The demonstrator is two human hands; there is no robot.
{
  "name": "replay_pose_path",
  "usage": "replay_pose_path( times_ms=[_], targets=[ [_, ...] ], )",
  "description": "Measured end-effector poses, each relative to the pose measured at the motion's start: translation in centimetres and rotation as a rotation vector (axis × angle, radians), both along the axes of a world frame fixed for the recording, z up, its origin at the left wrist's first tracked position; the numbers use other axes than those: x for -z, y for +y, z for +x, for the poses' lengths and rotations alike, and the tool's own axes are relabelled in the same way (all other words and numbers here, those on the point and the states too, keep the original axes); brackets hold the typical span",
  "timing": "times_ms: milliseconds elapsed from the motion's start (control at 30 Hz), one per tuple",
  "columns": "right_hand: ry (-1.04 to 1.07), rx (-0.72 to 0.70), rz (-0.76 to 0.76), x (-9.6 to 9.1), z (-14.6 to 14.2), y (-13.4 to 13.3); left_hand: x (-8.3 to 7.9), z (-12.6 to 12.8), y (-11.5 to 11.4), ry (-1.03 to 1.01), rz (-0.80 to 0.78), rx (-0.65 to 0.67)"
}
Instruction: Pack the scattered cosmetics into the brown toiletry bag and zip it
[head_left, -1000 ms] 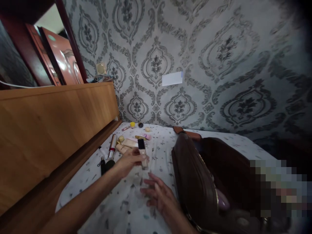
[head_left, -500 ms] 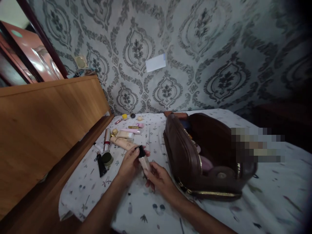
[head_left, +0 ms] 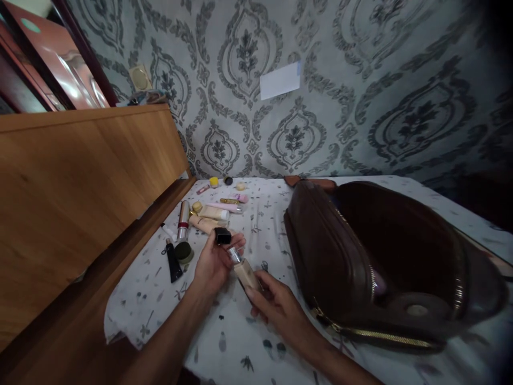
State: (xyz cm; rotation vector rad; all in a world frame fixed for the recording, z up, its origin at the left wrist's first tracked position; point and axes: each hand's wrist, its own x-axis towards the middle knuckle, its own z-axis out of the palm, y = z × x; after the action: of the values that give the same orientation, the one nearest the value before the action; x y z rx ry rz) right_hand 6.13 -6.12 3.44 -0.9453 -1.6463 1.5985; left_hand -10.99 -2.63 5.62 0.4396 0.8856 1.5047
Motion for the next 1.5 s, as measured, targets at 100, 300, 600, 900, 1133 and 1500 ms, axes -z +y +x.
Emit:
replay_pose_path(
  times_ms=[100, 300, 600, 900, 1133, 1500],
  targets=[
    [0.015, -0.004, -0.004, 0.1, 0.0, 0.1, 0.1, 0.2, 0.0, -0.023, -0.018, 0.023],
    [-0.015, 0.014, 0.037, -0.1, -0.1, 0.0, 0.0, 0.6, -0.1, 0.006, -0.045, 0.052],
    [-0.031, 0.022, 0.027, 0.1, -0.1, 0.2, 0.0, 1.4, -0.7, 0.134, -0.017, 0.037],
    [0.017, 0.064, 0.022, 0.2, -0.2, 0.1, -0.5, 2.1, -1.4, 0.303, 0.125, -0.021],
    [0.006, 0.035, 0.016, 0.4, 0.0, 0.2, -0.6, 2.1, -1.8, 0.356, 0.174, 0.031],
    [-0.117, 0.123, 0.109, -0.3, 0.1, -0.3, 0.3, 2.5, -2.2, 0.359, 0.192, 0.137]
  ],
)
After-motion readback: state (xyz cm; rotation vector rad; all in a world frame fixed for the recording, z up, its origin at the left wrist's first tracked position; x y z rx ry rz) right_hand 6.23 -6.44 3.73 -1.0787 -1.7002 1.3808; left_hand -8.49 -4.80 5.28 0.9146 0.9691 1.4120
